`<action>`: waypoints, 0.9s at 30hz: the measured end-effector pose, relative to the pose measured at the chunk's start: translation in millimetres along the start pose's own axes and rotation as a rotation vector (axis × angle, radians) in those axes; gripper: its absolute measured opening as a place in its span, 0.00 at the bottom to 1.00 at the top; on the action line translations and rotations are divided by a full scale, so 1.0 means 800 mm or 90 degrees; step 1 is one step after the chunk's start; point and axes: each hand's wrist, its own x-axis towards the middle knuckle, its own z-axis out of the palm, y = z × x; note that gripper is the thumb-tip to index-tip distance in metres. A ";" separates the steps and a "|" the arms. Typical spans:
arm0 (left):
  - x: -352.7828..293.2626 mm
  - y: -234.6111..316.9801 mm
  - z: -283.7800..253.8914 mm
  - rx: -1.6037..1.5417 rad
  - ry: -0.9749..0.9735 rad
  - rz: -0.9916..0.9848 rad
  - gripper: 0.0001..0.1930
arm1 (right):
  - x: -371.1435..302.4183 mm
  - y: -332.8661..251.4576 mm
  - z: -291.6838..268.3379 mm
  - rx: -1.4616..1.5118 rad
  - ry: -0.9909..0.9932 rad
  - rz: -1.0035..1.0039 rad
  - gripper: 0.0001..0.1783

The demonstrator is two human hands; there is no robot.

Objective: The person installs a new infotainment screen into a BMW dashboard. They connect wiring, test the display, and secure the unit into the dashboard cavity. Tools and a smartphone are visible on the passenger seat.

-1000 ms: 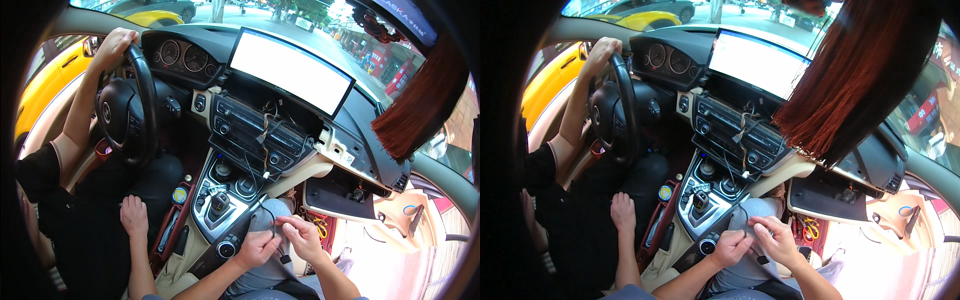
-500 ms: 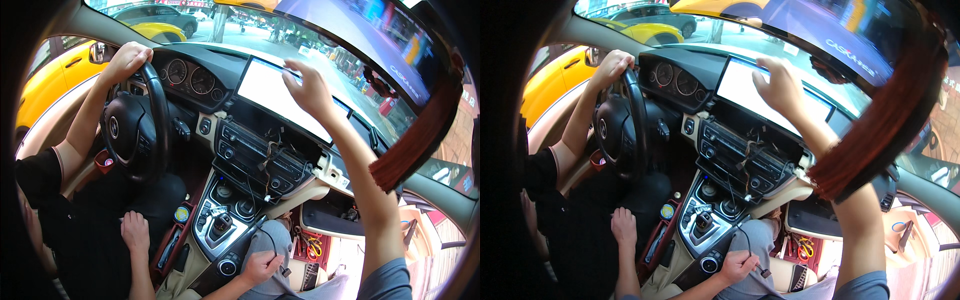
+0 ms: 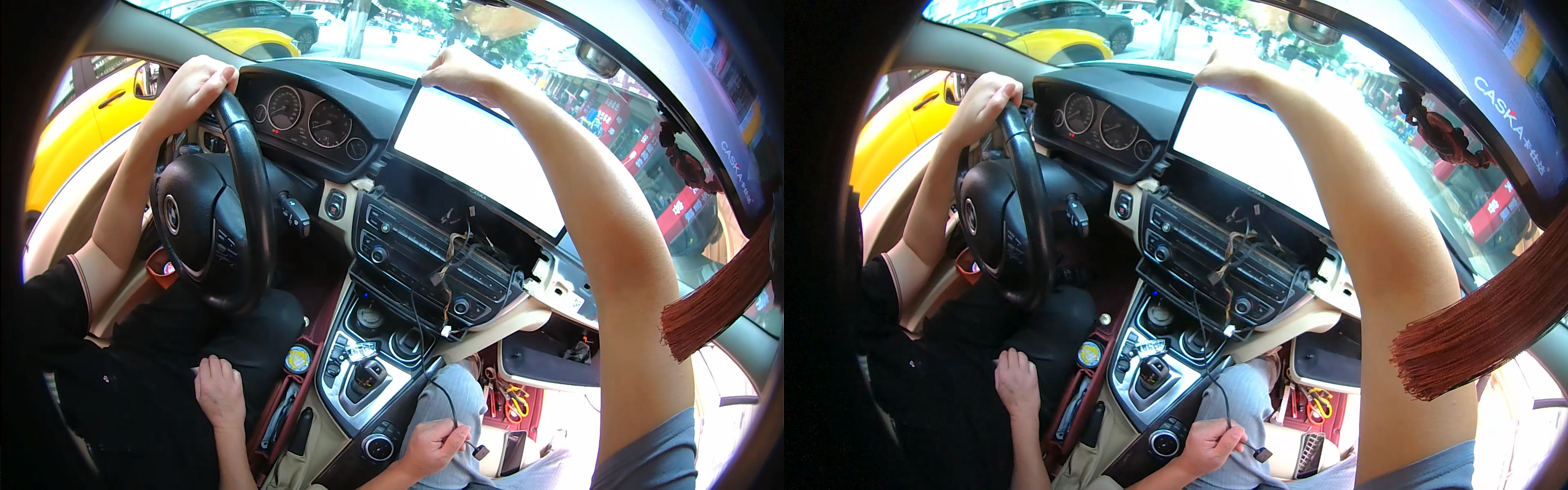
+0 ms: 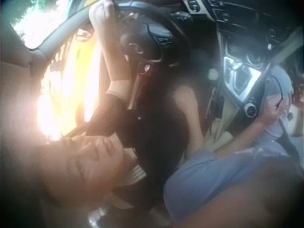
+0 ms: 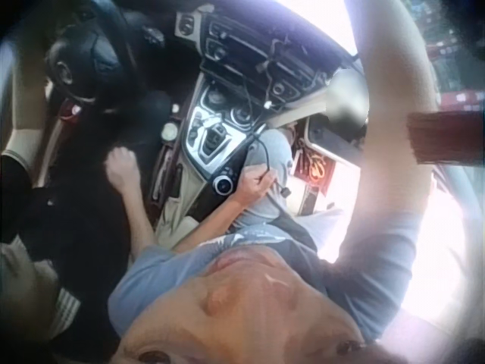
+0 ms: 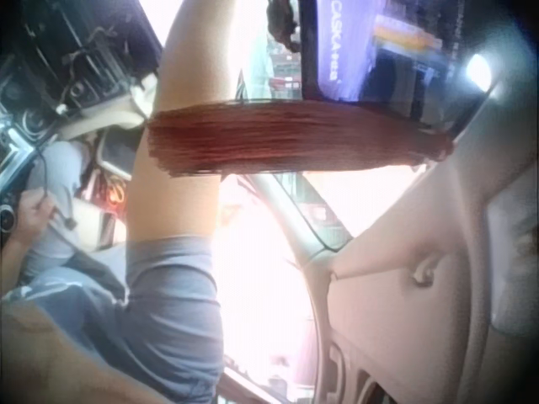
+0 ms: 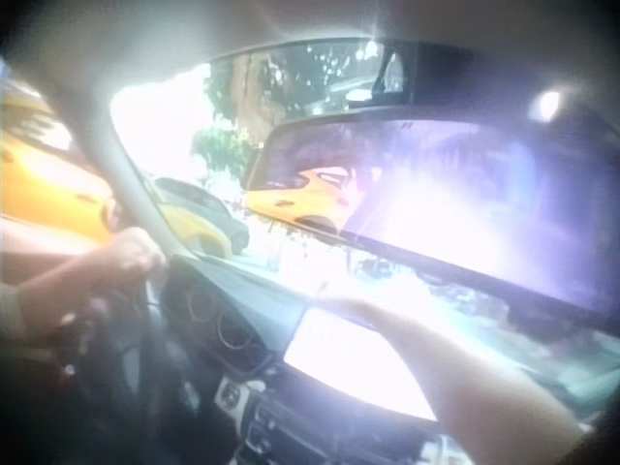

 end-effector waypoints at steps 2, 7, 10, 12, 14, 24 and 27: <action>0.000 0.001 0.000 0.004 0.000 0.004 0.16 | 0.001 0.002 0.004 0.012 0.002 -0.011 0.16; 0.001 0.002 -0.002 -0.001 0.000 -0.008 0.15 | 0.004 0.004 0.023 0.019 0.088 -0.011 0.17; 0.000 0.003 -0.003 0.011 -0.003 -0.003 0.15 | 0.001 0.010 0.015 -0.004 0.055 -0.020 0.20; -0.001 0.003 -0.003 -0.002 -0.011 -0.026 0.14 | -0.002 0.012 0.010 0.009 0.047 -0.027 0.21; -0.001 0.003 -0.003 -0.012 -0.012 -0.036 0.14 | -0.004 0.012 0.009 0.021 0.044 -0.028 0.22; -0.002 -0.001 -0.005 -0.023 -0.016 -0.039 0.17 | -0.014 0.007 0.008 0.029 0.048 0.004 0.17; -0.002 -0.002 -0.006 -0.036 -0.016 -0.049 0.18 | -0.015 -0.001 0.000 0.030 -0.001 0.041 0.24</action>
